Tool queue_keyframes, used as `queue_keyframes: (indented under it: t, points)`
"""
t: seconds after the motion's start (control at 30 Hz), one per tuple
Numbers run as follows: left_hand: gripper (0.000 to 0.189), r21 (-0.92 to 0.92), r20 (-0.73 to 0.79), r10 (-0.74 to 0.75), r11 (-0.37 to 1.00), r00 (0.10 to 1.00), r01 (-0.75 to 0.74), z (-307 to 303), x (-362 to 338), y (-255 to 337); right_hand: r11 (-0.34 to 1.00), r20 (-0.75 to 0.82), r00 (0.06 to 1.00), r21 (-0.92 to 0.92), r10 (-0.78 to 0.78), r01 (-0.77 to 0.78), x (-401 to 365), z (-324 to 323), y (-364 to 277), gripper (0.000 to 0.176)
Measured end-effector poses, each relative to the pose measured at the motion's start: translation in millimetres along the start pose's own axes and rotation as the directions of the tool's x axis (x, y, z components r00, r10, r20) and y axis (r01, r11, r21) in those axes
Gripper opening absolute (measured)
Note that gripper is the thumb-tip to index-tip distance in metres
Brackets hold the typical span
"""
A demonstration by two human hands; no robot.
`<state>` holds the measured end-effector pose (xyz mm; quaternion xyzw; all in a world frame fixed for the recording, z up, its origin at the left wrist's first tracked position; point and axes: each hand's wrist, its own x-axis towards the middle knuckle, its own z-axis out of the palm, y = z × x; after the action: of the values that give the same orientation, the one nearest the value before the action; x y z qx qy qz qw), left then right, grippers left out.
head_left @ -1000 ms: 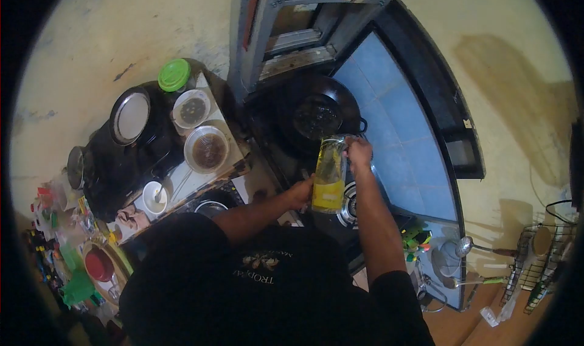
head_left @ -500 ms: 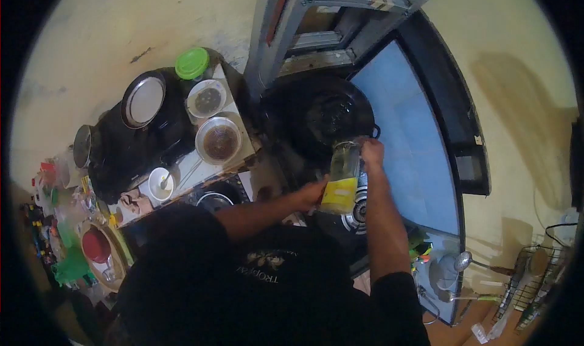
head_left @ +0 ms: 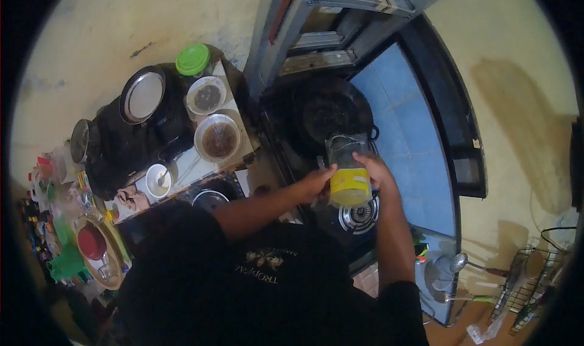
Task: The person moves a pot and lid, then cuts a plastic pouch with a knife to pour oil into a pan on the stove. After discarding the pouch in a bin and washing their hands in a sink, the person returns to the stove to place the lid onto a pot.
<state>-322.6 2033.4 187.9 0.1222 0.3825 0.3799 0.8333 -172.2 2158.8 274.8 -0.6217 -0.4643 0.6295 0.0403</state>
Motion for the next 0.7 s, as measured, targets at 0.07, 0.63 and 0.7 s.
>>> queue_keyframes:
  t: [0.07, 0.63, 0.7]
  points:
    - [0.048, 0.018, 0.045, 0.028, 0.999, 0.999, -0.029, 0.9, -2.5, 6.4, 0.999, 0.001, 1.0, 0.037, -0.008, 0.008, -5.8, -5.7, 6.8, 0.029]
    - [0.032, 0.786, -0.564, 0.802, 0.594, 0.196, -0.171, -199.0, 87.8, -61.5, 0.997, -0.063, 0.995, 0.024, -0.076, 0.077, 9.1, -31.9, -14.4, 0.026]
    - [0.032, 0.842, -0.501, 0.864, 0.499, 0.046, -0.204, -195.7, 89.8, -54.1, 0.99, -0.108, 0.994, -0.143, 0.006, -0.021, -13.3, -23.4, -42.5, 0.026]
